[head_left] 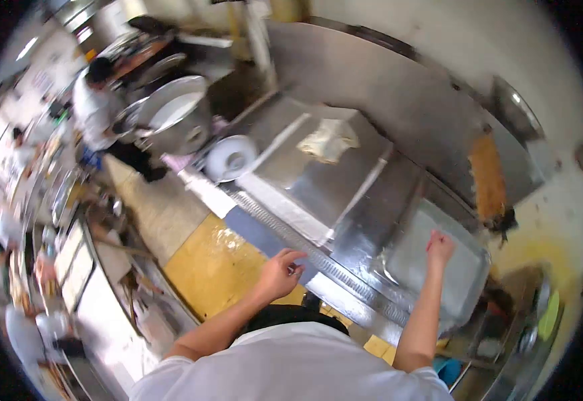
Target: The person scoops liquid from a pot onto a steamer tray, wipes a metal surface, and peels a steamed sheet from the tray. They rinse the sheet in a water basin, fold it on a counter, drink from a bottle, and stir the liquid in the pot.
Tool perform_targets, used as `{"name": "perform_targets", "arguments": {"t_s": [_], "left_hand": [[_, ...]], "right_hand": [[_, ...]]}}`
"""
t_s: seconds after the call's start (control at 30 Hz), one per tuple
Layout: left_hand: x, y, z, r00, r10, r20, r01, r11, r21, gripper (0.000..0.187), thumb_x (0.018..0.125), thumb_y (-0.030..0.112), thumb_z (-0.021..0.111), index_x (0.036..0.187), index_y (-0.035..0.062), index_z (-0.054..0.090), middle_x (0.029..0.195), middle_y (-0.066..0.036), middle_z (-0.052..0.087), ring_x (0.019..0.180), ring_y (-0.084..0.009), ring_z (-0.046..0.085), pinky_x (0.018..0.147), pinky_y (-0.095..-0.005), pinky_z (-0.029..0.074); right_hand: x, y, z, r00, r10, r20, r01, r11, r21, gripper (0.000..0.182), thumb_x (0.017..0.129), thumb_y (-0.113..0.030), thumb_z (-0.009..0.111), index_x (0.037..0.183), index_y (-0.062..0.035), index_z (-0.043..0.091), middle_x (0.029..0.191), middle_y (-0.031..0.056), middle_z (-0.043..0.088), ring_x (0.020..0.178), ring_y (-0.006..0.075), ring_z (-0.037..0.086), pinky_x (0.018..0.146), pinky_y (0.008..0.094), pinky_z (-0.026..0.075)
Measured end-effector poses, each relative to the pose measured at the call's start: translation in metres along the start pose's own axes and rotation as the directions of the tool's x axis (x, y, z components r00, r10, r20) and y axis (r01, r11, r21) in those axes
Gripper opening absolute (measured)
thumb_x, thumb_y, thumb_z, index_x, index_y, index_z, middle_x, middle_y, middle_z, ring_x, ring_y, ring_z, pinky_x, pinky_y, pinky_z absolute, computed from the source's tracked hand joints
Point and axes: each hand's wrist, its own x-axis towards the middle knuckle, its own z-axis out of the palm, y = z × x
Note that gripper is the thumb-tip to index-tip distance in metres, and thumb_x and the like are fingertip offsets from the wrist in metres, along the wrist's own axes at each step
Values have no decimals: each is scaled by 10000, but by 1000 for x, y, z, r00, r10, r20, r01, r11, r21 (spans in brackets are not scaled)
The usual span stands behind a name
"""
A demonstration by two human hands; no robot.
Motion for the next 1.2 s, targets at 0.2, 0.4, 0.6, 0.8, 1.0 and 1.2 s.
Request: {"name": "perform_targets", "arguments": {"t_s": [0.2,0.4,0.6,0.8,1.0,1.2], "left_hand": [[-44,-15,-38,973,11,-229,-11,1000,1,255,930,111,688,1180,62,703,1158,-154,661,871,-268,718,778,-380,585],[-118,-41,-110,890,53,-453,0,993,116,174,910,131,690,1062,58,734,1038,-144,690,888,-303,690,815,-415,559],[-152,-4,-232,897,226,-379,-49,905,422,140,795,182,653,815,67,731,843,-207,696,794,-407,682,738,-501,559],[-142,84,-317,949,254,-189,-20,644,765,182,771,268,713,807,95,760,865,-137,753,788,-327,726,691,-469,573],[-147,87,-346,939,267,-216,18,592,806,215,794,314,727,850,112,776,887,-124,756,834,-319,730,717,-450,578],[-168,70,-339,940,204,-274,94,616,782,249,818,359,741,894,128,792,908,-111,760,881,-312,734,742,-430,582]], "right_hand": [[-121,-40,128,808,-417,415,475,879,-41,147,869,-128,747,896,17,737,878,148,682,836,263,650,802,382,517],[-273,-120,203,393,-550,737,644,737,207,441,850,-129,759,1264,-15,658,1146,174,640,1036,304,624,864,406,519],[-375,-143,267,48,-528,848,728,599,332,579,873,-107,721,1403,27,532,1250,170,583,1035,275,600,951,401,493],[-480,-140,298,-127,-448,885,681,609,406,489,914,-68,691,1370,32,547,1258,150,626,1014,223,630,930,349,508],[-569,-132,322,-217,-411,886,645,621,446,451,910,-77,697,1329,31,570,1222,141,643,990,218,637,905,347,516],[-616,-129,333,-274,-382,883,630,622,465,414,907,-86,704,1288,30,593,1186,132,661,967,213,644,879,345,524]]}}
